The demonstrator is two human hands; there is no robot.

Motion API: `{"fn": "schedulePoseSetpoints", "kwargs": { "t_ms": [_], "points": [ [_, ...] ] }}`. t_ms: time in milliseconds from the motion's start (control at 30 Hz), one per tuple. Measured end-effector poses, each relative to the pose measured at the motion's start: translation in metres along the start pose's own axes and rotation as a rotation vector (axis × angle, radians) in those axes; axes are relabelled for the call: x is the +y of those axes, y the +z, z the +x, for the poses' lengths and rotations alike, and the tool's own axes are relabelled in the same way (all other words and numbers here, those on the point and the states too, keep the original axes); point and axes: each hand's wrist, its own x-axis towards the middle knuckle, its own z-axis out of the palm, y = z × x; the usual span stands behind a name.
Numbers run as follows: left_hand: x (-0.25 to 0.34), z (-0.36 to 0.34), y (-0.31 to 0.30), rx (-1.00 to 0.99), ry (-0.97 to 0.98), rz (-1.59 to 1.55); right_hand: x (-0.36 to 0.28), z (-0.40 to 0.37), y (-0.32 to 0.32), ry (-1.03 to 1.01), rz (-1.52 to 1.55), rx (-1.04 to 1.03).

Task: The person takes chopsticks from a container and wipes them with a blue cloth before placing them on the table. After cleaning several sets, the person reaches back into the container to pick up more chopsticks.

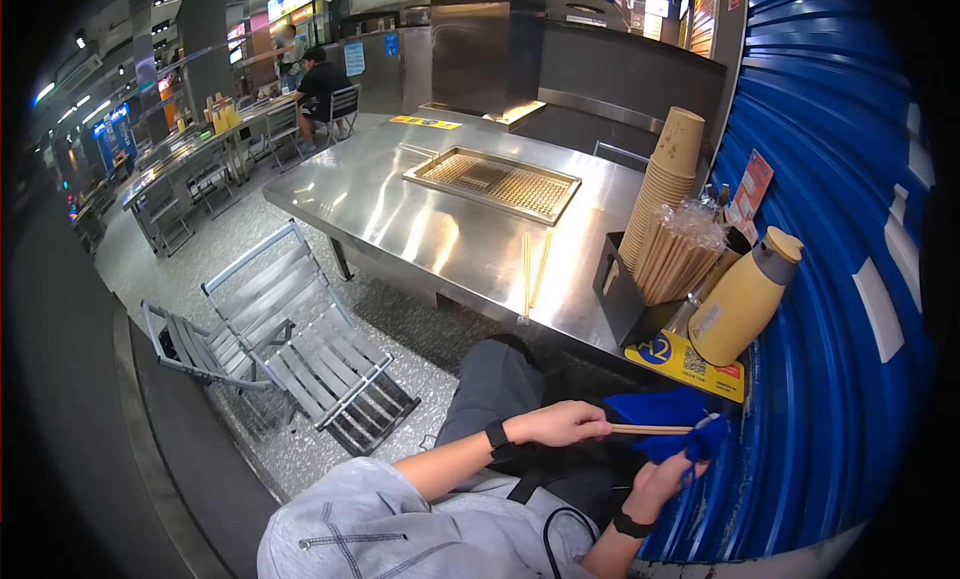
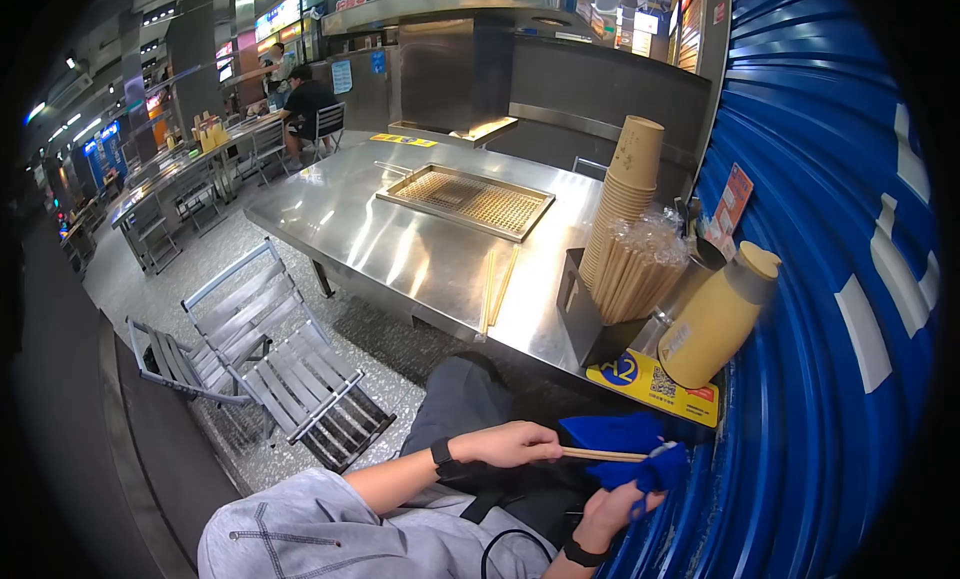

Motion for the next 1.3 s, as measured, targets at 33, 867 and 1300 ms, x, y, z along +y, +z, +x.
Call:
{"fn": "schedulePoseSetpoints", "kwargs": {
  "t_ms": [33,867,1300],
  "points": [
    [0.001,0.0,0.0,0.005,-0.009,-0.001,-0.006,0.004,-0.003,0.039,0.064,0.025],
    [0.009,-0.042,-0.114,0.336,-0.114,0.003,-0.034,0.025,-0.024,0.152,0.209,0.288],
    [-0.038,0.02,-0.164,0.934,0.0,0.747,0.009,0.011,-0.028,0.31,0.216,0.195]
  ]
}}
